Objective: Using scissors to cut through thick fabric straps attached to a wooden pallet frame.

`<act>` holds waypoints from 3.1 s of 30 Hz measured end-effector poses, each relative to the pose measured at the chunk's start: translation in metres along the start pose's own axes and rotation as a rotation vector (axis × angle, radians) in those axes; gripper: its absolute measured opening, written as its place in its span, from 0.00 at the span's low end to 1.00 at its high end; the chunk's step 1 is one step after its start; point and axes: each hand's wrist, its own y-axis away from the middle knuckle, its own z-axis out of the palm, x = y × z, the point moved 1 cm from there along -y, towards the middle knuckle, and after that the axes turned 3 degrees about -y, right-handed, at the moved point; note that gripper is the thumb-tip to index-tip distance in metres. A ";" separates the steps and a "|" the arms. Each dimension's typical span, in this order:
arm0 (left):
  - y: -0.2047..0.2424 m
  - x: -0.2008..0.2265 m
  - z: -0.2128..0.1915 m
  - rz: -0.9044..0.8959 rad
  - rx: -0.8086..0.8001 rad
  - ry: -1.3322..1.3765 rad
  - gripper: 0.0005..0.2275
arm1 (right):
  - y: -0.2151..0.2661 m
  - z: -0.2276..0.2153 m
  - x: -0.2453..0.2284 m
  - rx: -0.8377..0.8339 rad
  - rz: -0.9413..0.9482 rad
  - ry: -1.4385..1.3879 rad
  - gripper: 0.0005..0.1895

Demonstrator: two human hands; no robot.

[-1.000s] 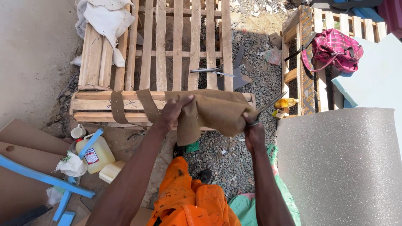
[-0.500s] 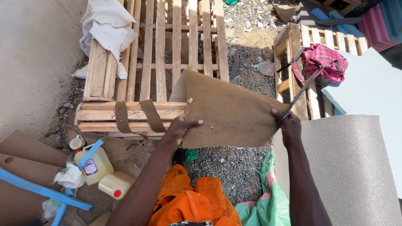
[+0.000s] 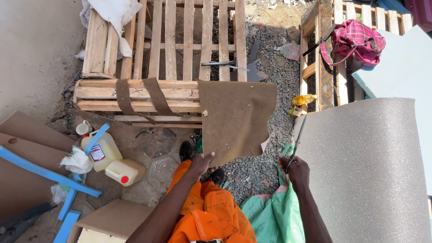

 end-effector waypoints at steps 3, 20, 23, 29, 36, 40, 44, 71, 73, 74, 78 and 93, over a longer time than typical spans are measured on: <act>0.032 0.025 0.011 0.007 -0.026 -0.003 0.21 | 0.066 -0.001 0.013 -0.349 0.011 -0.174 0.23; 0.058 0.041 0.007 0.026 -0.232 -0.165 0.14 | 0.166 0.088 0.005 -0.993 0.219 -0.173 0.36; 0.063 0.045 0.011 0.041 -0.206 -0.143 0.12 | 0.167 0.103 -0.014 -0.882 0.168 -0.142 0.37; 0.061 0.041 0.014 0.049 -0.189 -0.128 0.09 | 0.175 0.115 0.005 -0.599 0.081 -0.315 0.31; 0.051 0.013 0.016 0.128 -0.140 -0.079 0.11 | 0.172 0.112 -0.010 -0.720 0.216 -0.225 0.35; 0.041 -0.001 0.022 0.158 -0.099 0.140 0.10 | 0.161 0.113 -0.021 -0.815 0.286 -0.121 0.41; 0.023 -0.024 0.022 0.213 -0.080 0.223 0.09 | 0.164 0.117 -0.021 -0.578 0.211 -0.214 0.32; 0.066 0.007 0.011 0.274 -0.033 -0.405 0.14 | 0.067 0.140 -0.038 -0.703 0.051 -0.101 0.39; 0.049 -0.009 0.007 0.262 -0.063 -0.411 0.13 | 0.073 0.140 -0.050 -0.761 0.100 -0.092 0.44; 0.049 -0.005 0.013 0.266 -0.059 -0.405 0.13 | 0.062 0.141 -0.051 -0.764 0.097 -0.086 0.44; 0.072 0.011 0.017 0.322 -0.107 -0.328 0.12 | 0.042 0.154 -0.050 -0.815 0.120 -0.056 0.49; 0.014 -0.048 0.017 0.271 -0.131 -0.538 0.12 | -0.020 0.169 -0.052 -0.711 0.037 -0.006 0.40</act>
